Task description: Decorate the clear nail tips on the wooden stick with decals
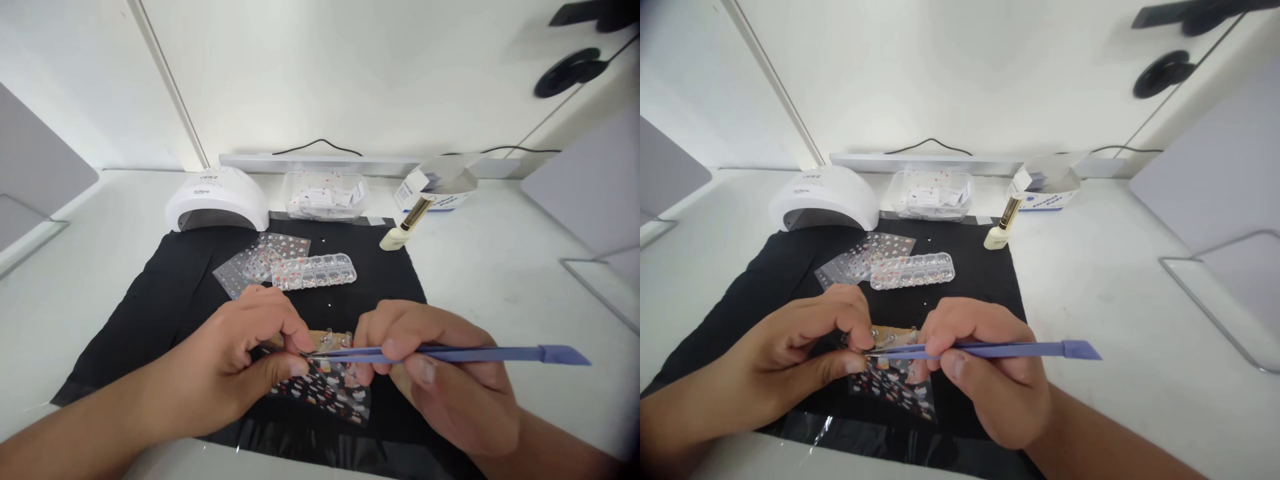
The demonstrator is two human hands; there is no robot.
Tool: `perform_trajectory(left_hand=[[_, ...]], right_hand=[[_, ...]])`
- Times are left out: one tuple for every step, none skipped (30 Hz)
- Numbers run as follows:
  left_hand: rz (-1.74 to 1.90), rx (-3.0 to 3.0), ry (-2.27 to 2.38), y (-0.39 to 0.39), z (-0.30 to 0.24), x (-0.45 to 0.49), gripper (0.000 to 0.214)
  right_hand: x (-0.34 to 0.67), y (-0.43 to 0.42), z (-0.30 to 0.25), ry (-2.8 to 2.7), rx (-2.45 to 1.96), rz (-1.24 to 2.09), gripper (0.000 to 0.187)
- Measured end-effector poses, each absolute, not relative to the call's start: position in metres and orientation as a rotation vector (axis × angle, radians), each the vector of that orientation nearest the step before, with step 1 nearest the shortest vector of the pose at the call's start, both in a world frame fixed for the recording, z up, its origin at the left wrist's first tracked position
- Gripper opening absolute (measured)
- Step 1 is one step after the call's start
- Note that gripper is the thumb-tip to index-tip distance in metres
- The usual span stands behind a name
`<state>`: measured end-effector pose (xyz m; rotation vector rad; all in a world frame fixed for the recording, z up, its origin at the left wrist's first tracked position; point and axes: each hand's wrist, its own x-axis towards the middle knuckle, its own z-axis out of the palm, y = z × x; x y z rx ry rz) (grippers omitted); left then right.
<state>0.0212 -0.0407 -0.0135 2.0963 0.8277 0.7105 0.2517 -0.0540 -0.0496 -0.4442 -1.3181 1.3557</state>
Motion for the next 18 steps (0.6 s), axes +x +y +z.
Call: perform_trajectory(left_hand=[[0.709,2.099,0.827,-0.0405,-0.0132,0.0214,0.005],[0.708,2.101,0.824,-0.0405,-0.0128,0.0215,0.005],[0.707,2.101,0.821,-0.0406,-0.0124,0.0215,0.005],[0.706,2.1,0.819,-0.0407,-0.0121,0.0214,0.005],[0.702,2.097,0.819,-0.0409,-0.0119,0.0211,0.005],[0.698,2.096,0.819,-0.0411,-0.0118,0.0207,0.005],[0.694,2.094,0.821,-0.0413,-0.0118,0.0202,0.005],[0.691,2.093,0.825,-0.0415,-0.012,0.0198,0.005],[0.688,2.092,0.829,-0.0416,-0.0122,0.0194,0.005],[0.683,2.091,0.835,-0.0418,-0.0124,0.0192,0.005],[0.68,2.091,0.838,-0.0419,-0.0128,0.019,0.005],[0.678,2.09,0.841,-0.042,-0.0131,0.019,0.004],[0.676,2.088,0.843,-0.0422,-0.0135,0.0191,0.004],[0.673,2.083,0.844,-0.0423,-0.0139,0.0192,0.003],[0.671,2.074,0.847,-0.0425,-0.0143,0.0192,0.003],[0.669,2.062,0.854,-0.0428,-0.0147,0.0191,0.004],[0.668,2.048,0.864,-0.0432,-0.015,0.0189,0.004],[0.666,2.033,0.876,-0.0436,-0.0153,0.0186,0.004]], right_hand=[[0.2516,-0.0538,-0.0493,-1.316,-0.443,1.357,0.016],[0.2513,-0.0536,-0.049,-1.315,-0.445,1.361,0.016],[0.251,-0.0536,-0.0487,-1.313,-0.447,1.364,0.016],[0.2507,-0.0536,-0.0485,-1.311,-0.448,1.364,0.016],[0.2504,-0.0538,-0.0484,-1.31,-0.449,1.364,0.016],[0.2501,-0.0542,-0.0484,-1.309,-0.448,1.362,0.015],[0.2499,-0.0546,-0.0484,-1.311,-0.449,1.362,0.015],[0.2498,-0.055,-0.0484,-1.309,-0.446,1.361,0.015],[0.2497,-0.0555,-0.0484,-1.304,-0.442,1.362,0.015],[0.2496,-0.0559,-0.0484,-1.299,-0.44,1.366,0.015],[0.2497,-0.0562,-0.0483,-1.292,-0.44,1.373,0.016],[0.2497,-0.0563,-0.0482,-1.286,-0.44,1.379,0.016],[0.2499,-0.0562,-0.0481,-1.285,-0.443,1.382,0.016],[0.25,-0.0558,-0.0481,-1.29,-0.446,1.379,0.016],[0.2503,-0.0553,-0.0481,-1.298,-0.45,1.371,0.016],[0.2505,-0.0547,-0.0483,-1.307,-0.452,1.357,0.016],[0.2508,-0.0541,-0.0486,-1.315,-0.455,1.344,0.016],[0.2512,-0.0535,-0.049,-1.322,-0.458,1.332,0.016]])
